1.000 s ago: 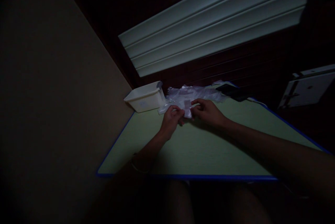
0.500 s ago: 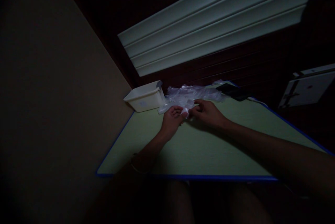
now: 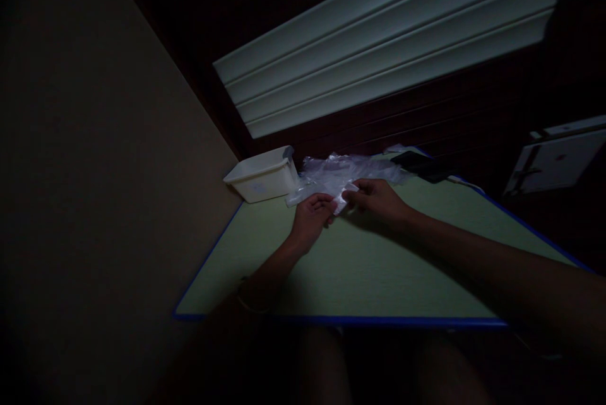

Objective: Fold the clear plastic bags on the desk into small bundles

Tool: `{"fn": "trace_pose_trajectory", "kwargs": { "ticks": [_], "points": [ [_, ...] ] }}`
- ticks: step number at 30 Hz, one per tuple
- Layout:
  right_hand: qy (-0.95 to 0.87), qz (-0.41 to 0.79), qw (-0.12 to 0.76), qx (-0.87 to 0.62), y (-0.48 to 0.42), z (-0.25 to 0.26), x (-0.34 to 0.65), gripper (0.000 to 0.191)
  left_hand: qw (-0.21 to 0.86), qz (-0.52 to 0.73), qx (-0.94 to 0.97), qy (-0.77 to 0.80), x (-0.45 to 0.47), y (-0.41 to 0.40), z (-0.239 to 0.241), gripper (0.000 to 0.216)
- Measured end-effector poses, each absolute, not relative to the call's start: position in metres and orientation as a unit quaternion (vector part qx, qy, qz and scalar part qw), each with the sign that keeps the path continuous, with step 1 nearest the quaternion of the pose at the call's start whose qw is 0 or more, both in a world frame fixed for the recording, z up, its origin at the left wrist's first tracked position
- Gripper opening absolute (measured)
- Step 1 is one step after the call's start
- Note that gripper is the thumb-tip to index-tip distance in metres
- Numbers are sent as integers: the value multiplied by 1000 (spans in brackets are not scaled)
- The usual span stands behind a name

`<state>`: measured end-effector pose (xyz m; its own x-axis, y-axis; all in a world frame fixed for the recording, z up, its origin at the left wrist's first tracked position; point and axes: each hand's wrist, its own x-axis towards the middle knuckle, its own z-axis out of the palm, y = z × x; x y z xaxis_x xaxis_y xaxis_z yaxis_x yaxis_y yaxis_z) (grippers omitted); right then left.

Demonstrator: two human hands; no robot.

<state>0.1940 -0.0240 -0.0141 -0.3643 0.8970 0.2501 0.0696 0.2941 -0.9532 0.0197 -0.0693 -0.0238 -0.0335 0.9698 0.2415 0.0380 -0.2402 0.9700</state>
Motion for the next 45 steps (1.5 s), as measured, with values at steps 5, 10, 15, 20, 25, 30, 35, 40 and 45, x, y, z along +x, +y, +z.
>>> {"fn": "trace_pose_trajectory", "kwargs": {
  "ticks": [5,10,15,20,25,30,35,40,45],
  "points": [
    [-678,468,435,-364,-26,-13,195,28,404,550,560,470,19,-70,-23,25],
    [-693,453,430,-361,-28,-12,194,27,423,548,552,465,22,-73,-20,33],
    [-703,439,424,-365,-27,-15,193,30,440,510,555,487,22,-73,-22,34],
    [-683,455,438,-366,-26,-15,193,32,442,502,548,503,19,-71,-22,26],
    [-643,513,443,-356,-27,-14,191,33,431,535,534,494,16,-69,-25,30],
    [-613,556,436,-355,-32,-17,186,28,404,576,519,485,16,-67,-27,32],
    [-610,541,464,-347,-36,-16,184,27,416,572,520,479,17,-68,-27,36],
    [-620,516,479,-347,-33,-14,186,23,426,560,526,478,17,-67,-29,36],
    [-645,498,463,-350,-29,-16,188,18,441,545,532,474,18,-68,-28,39]
  ]
}}
